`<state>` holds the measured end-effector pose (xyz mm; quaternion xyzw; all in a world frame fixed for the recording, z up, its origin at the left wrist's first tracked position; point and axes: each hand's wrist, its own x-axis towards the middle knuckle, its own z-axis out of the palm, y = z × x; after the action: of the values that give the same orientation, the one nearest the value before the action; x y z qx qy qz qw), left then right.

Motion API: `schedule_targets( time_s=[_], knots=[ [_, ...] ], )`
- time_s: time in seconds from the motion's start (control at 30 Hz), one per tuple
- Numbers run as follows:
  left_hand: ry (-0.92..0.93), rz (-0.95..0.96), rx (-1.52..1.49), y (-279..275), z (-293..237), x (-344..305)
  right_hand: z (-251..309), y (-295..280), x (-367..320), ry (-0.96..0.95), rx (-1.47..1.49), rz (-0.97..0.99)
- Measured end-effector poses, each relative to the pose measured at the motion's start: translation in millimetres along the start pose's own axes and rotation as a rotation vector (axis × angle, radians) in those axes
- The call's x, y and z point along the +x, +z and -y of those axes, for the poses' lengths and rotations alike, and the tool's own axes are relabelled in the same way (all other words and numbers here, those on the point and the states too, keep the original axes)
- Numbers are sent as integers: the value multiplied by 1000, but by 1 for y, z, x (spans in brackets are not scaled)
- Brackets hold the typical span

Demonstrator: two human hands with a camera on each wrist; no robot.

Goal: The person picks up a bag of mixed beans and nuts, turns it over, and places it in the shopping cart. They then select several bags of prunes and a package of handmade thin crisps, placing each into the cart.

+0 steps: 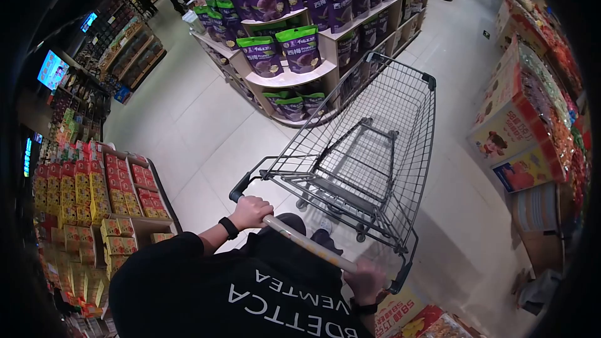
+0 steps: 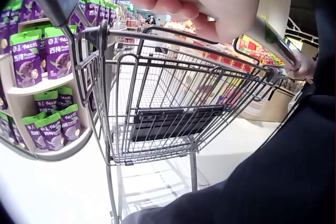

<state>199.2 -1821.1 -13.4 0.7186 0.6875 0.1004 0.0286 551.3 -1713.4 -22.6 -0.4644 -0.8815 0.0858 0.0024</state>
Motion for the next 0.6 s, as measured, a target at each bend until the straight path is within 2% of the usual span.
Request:
schedule_targets(
  time_s=[0.03, 0.1, 0.17, 0.23, 0.27, 0.3, 0.4, 0.5, 0.57, 0.6],
  knots=[
    [3, -2, 2, 3, -2, -13, 3, 3, -9, 3, -4, -3],
    [0, 24, 16, 0, -7, -31, 11, 1, -21, 13, 26, 129],
    [-7, 29, -4, -5, -8, -52, 21, 0, -37, 3, 61, 122],
    [-17, 21, -18, -8, -6, -69, 29, -1, -46, -15, 143, 260],
    [-29, 32, -17, -8, -6, -82, 30, 0, -56, -135, 202, 192],
    [-42, 42, -16, -9, -4, -93, 36, 3, -60, -145, 198, 192],
    [-62, 20, -21, -9, -1, -124, 55, 9, -78, -163, 96, 252],
    [-70, 24, -21, -11, 4, -147, 66, 30, -94, -164, 26, 190],
    [-79, 68, -71, -12, 6, -167, 87, 29, -105, -132, -19, 39],
    [-66, 20, -76, -9, 8, -177, 90, 36, -109, -97, -30, 75]
  ],
)
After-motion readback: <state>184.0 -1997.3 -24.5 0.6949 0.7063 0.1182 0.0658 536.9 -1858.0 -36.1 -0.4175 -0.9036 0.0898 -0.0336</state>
